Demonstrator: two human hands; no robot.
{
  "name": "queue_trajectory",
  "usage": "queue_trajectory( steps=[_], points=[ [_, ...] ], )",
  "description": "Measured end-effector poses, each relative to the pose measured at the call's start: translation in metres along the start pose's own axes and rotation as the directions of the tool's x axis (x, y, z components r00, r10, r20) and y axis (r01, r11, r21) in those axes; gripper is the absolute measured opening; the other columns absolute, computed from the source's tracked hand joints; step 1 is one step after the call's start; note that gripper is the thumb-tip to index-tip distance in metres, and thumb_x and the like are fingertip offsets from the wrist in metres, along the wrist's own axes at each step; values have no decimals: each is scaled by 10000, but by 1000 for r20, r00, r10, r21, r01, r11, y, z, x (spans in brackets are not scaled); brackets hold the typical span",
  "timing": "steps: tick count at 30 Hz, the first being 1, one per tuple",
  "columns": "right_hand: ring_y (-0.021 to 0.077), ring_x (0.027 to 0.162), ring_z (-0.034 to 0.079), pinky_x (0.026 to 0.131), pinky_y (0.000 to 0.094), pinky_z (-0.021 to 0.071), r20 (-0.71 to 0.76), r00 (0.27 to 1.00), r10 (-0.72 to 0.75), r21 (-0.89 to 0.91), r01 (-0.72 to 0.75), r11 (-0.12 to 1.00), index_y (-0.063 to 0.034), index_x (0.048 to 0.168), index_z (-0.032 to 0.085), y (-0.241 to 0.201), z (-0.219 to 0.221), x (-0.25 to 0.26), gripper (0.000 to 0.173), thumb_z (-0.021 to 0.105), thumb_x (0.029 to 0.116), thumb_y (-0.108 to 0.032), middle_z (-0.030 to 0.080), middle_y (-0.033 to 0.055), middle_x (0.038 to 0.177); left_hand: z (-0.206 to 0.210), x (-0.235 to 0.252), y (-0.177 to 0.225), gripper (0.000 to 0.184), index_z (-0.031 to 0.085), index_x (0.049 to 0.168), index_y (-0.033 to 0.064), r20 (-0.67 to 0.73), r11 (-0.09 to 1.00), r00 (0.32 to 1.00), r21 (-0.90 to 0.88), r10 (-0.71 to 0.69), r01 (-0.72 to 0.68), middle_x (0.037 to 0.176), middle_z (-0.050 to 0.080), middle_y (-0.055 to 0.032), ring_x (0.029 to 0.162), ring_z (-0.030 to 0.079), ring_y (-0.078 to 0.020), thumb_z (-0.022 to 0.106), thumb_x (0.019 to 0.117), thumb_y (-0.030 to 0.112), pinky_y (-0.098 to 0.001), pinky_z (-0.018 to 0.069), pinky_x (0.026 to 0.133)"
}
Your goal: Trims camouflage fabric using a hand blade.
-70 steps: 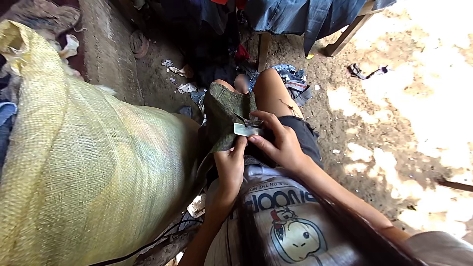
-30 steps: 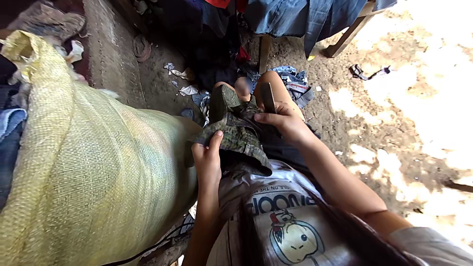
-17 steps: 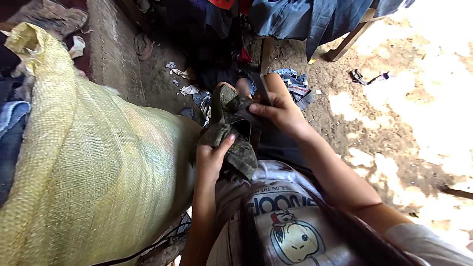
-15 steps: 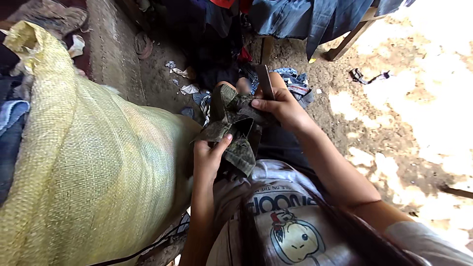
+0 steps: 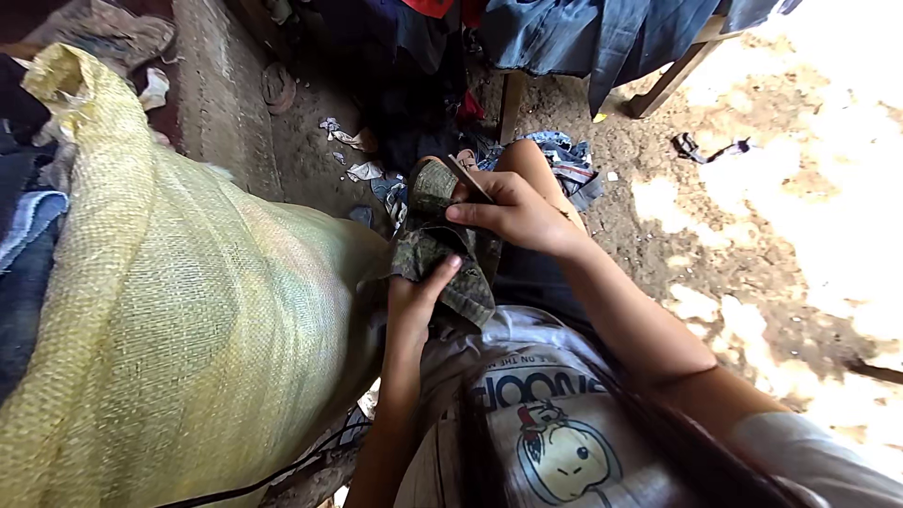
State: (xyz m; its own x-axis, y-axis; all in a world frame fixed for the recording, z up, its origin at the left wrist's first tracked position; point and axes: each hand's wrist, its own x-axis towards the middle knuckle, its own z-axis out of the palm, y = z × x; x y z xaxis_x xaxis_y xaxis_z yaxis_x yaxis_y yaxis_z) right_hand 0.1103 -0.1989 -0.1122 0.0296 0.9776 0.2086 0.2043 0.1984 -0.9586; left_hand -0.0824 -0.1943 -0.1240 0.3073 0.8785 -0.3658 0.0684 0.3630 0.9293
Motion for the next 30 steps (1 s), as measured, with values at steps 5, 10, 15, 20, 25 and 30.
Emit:
queue_trajectory(
  steps=[5, 10, 15, 20, 25, 30],
  points=[
    [-32, 587, 447, 553, 149, 364, 63, 997, -41, -67, 45, 997, -67, 833, 594, -11, 3, 9, 166, 633, 982, -128, 501, -68, 677, 10, 0, 4, 244, 663, 1082, 11, 35, 987, 987, 30, -157, 156, 941, 716, -18, 896, 680, -44, 745, 860, -49, -238, 571, 839],
    [18, 696, 559, 651, 212, 477, -160, 987, 30, -79, -43, 996, -61, 1009, 669, 9, 6, 12, 143, 622, 998, -196, 614, -22, 836, 11, 0, 3, 251, 564, 1237, 25, 1, 988, 989, -54, -145, 145, 1058, 662, -37, 990, 646, -64, 590, 988, 4, -265, 547, 901],
    [128, 634, 523, 513, 311, 460, -258, 963, -74, -394, -35, 918, -69, 1494, 445, -4, -1, -31, 542, 343, 1089, -414, 576, 62, 900, 20, -3, 2, 173, 591, 1182, 62, -70, 979, 992, -184, -101, 87, 1013, 667, -13, 961, 654, -67, 491, 1041, 46, -271, 552, 886],
    [110, 642, 580, 581, 350, 512, -20, 994, 104, -316, -105, 943, -101, 1392, 573, -2, 8, -84, 499, 463, 1053, -450, 629, 7, 791, 19, -6, -3, 180, 611, 1153, 71, -16, 984, 998, -173, -54, 50, 990, 695, 14, 950, 671, -48, 465, 1052, 41, -258, 564, 880],
    [182, 753, 630, 716, 447, 519, 4, 950, 312, -227, -303, 925, -170, 1434, 539, 24, 31, -92, 514, 459, 1048, -499, 655, 53, 840, 24, -12, -11, 173, 603, 1158, 9, 9, 993, 1000, -116, -26, 27, 958, 697, -11, 919, 680, -53, 477, 1039, 1, -257, 574, 868],
    [64, 744, 603, 723, 298, 514, 20, 940, 342, -72, -339, 938, -150, 1436, 536, 25, 35, -90, 434, 482, 1066, -370, 652, 17, 855, 27, -13, -21, 193, 591, 1190, -30, 24, 999, 999, -33, 36, -35, 1003, 682, -17, 969, 656, -21, 503, 1019, -15, -234, 547, 912]
  ],
)
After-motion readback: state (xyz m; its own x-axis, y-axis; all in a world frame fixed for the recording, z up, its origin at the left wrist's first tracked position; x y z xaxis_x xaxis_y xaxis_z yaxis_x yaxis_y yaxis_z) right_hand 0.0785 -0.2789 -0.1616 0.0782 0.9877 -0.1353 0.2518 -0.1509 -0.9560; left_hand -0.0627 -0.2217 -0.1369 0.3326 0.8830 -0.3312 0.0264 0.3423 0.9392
